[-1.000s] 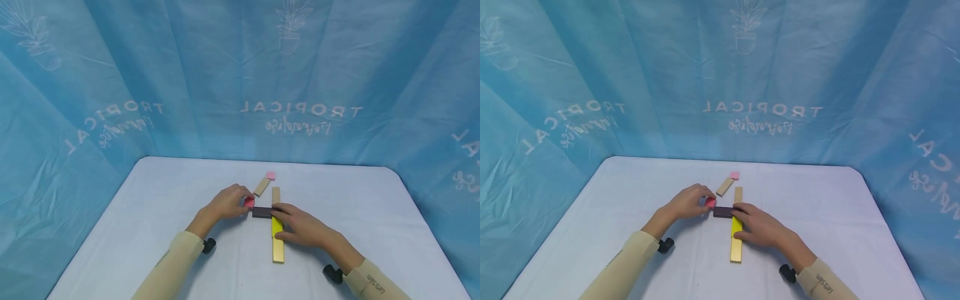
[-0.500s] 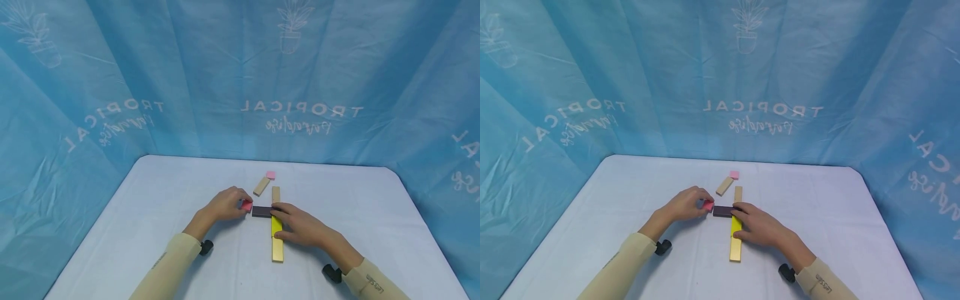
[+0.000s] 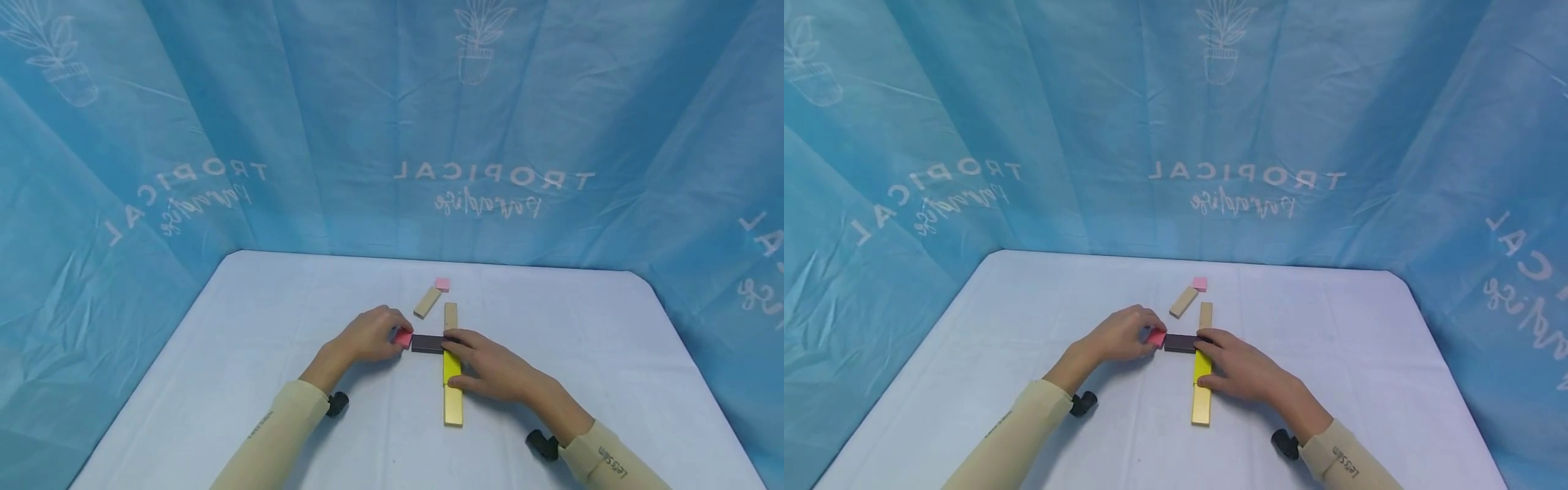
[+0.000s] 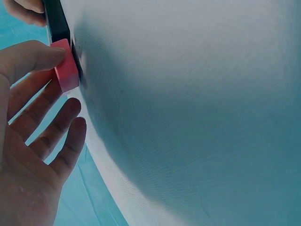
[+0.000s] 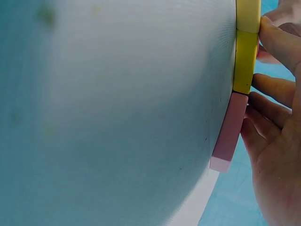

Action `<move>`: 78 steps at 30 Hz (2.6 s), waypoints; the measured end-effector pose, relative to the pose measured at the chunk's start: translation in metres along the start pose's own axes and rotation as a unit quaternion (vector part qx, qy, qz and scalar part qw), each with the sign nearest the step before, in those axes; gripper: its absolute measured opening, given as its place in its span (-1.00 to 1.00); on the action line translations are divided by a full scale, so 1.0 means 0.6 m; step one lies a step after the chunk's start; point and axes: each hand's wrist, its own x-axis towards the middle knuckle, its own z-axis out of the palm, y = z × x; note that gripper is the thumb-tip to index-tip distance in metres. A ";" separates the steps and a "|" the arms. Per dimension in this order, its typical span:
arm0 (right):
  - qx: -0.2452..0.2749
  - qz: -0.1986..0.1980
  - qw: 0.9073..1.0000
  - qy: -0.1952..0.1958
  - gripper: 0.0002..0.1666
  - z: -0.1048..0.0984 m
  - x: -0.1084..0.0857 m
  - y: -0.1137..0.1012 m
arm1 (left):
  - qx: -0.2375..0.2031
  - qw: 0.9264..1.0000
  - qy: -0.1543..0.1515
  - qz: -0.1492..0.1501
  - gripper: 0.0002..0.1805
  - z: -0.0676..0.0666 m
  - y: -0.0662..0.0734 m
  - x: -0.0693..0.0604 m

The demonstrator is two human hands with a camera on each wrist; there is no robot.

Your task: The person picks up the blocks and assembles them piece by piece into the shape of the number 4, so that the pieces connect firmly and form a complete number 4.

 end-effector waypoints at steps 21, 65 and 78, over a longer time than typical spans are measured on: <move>0.010 0.000 1.000 0.003 -0.10 0.002 0.000 0.002 | 0.001 1.000 -0.005 0.000 -0.66 0.008 -0.001 0.000; 0.003 0.006 1.000 0.001 -0.12 0.004 0.000 0.005 | -0.059 0.995 0.014 -0.076 -0.63 -0.014 -0.005 0.048; 0.013 0.012 1.000 -0.008 -0.12 -0.001 0.002 0.000 | -0.051 0.995 0.012 -0.084 -0.60 -0.026 0.000 0.075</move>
